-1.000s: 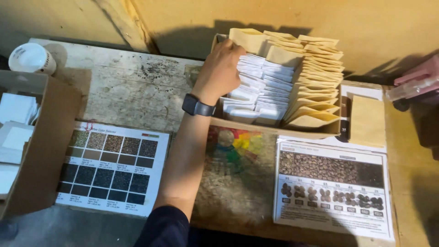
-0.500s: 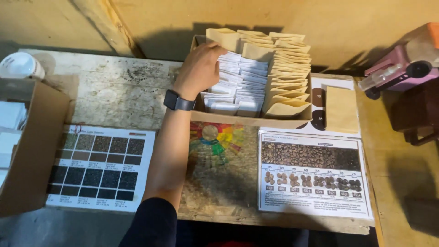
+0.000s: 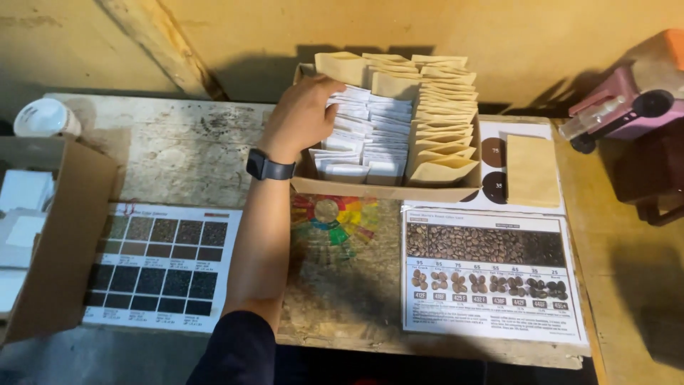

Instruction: The person places small white packets into brown paper envelopes by hand, then seals the envelopes and stacks them in a cardboard box.

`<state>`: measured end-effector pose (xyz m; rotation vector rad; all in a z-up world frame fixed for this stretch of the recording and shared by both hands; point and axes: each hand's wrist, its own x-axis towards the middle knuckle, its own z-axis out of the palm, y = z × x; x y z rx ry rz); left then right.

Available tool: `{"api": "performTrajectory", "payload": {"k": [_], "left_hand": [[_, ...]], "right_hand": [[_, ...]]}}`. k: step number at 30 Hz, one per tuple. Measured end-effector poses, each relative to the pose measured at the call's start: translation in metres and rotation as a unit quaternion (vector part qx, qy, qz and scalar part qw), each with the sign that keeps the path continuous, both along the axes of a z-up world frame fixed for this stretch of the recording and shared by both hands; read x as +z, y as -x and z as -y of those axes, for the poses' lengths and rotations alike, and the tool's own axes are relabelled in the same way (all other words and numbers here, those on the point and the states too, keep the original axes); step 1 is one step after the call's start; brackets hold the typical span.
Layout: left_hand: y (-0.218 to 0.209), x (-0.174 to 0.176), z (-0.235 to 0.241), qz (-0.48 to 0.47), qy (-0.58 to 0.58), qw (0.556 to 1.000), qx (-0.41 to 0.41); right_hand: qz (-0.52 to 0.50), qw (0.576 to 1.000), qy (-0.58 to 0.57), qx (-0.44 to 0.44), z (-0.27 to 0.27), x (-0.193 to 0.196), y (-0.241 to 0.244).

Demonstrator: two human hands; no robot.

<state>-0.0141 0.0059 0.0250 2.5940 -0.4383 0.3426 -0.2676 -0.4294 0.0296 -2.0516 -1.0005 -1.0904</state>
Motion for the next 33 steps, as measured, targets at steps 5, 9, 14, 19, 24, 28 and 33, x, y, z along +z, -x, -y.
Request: {"api": "performTrajectory", "payload": {"k": [5,9,14,19,24,28,33], "left_hand": [[0.005,0.015,0.013,-0.006,-0.028,1.0,0.004],[0.009,0.023,0.03,0.041,-0.059,0.997,0.003],[-0.028,-0.006,0.031,0.039,-0.122,0.992,-0.001],[-0.058,-0.045,0.022,0.041,-0.17,0.985,-0.015],[-0.061,-0.055,0.012,0.036,-0.186,0.982,-0.008],[-0.06,-0.046,0.009,0.007,-0.157,0.988,-0.005],[-0.063,-0.044,0.005,0.018,-0.165,0.986,0.003]], "right_hand": [[0.021,1.0,-0.009,-0.019,-0.006,-0.032,-0.048],[0.034,0.999,-0.016,-0.026,-0.022,-0.073,-0.115],[0.006,0.997,-0.046,-0.069,-0.053,-0.076,-0.153],[-0.041,0.994,-0.062,-0.084,-0.05,-0.077,-0.156],[-0.082,0.99,-0.087,-0.076,-0.052,-0.06,-0.157],[-0.094,0.987,-0.103,-0.074,-0.051,-0.063,-0.157],[-0.118,0.984,-0.109,-0.078,-0.049,-0.067,-0.156]]}}
